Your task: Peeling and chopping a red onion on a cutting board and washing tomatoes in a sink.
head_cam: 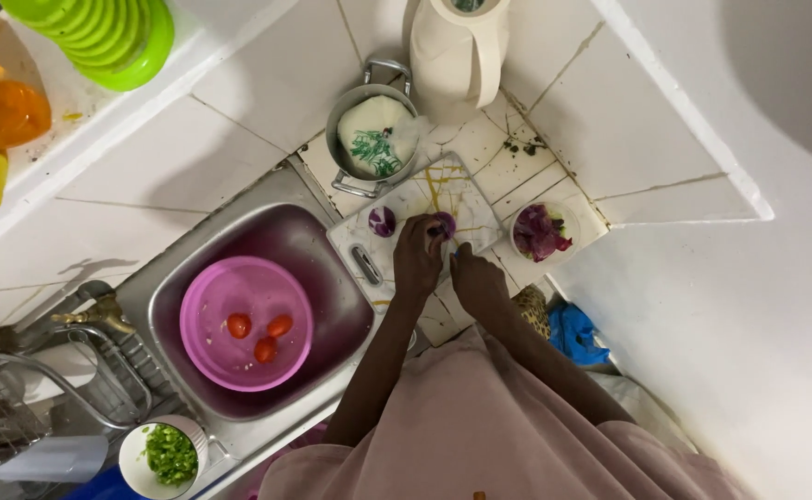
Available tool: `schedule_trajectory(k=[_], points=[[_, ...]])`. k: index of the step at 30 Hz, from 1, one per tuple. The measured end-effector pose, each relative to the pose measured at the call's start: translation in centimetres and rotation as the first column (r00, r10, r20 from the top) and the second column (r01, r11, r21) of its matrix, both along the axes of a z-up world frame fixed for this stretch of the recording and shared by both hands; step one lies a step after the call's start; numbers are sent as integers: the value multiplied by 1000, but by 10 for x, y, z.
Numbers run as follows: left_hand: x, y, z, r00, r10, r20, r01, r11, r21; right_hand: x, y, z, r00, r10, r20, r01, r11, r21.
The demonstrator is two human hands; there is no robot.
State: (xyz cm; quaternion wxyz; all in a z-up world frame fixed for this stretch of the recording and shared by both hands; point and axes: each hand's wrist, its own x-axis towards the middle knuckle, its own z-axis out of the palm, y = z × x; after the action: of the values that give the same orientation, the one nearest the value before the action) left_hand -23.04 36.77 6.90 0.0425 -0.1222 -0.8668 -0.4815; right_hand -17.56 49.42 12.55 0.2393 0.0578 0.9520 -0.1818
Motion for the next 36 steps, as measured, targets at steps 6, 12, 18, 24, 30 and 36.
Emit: schedule_trajectory(k=[6,12,18,24,30,36], points=[[-1,-2,4,999,-28,-17,27,999,-42,-13,6,-12,997,-62,54,67,992,-108],[1,-4,3,983,-125,-131,116,991,-72,-10,11,-26,994,-76,74,84,991,-106],[3,-8,-8,989,-108,-104,88,980,-178,1,14,-5,990,-76,118,85,994,-71],[10,-11,-33,981,-68,-181,21,968,-251,-17,12,-52,997,-13,80,18,998,-63],[1,-9,-23,983,-92,-161,43,958,-285,20,27,-55,987,-96,130,108,990,-91],[-1,-7,-9,986,-110,-128,56,928,-368,48,33,-32,995,-4,99,5,1000,-12]])
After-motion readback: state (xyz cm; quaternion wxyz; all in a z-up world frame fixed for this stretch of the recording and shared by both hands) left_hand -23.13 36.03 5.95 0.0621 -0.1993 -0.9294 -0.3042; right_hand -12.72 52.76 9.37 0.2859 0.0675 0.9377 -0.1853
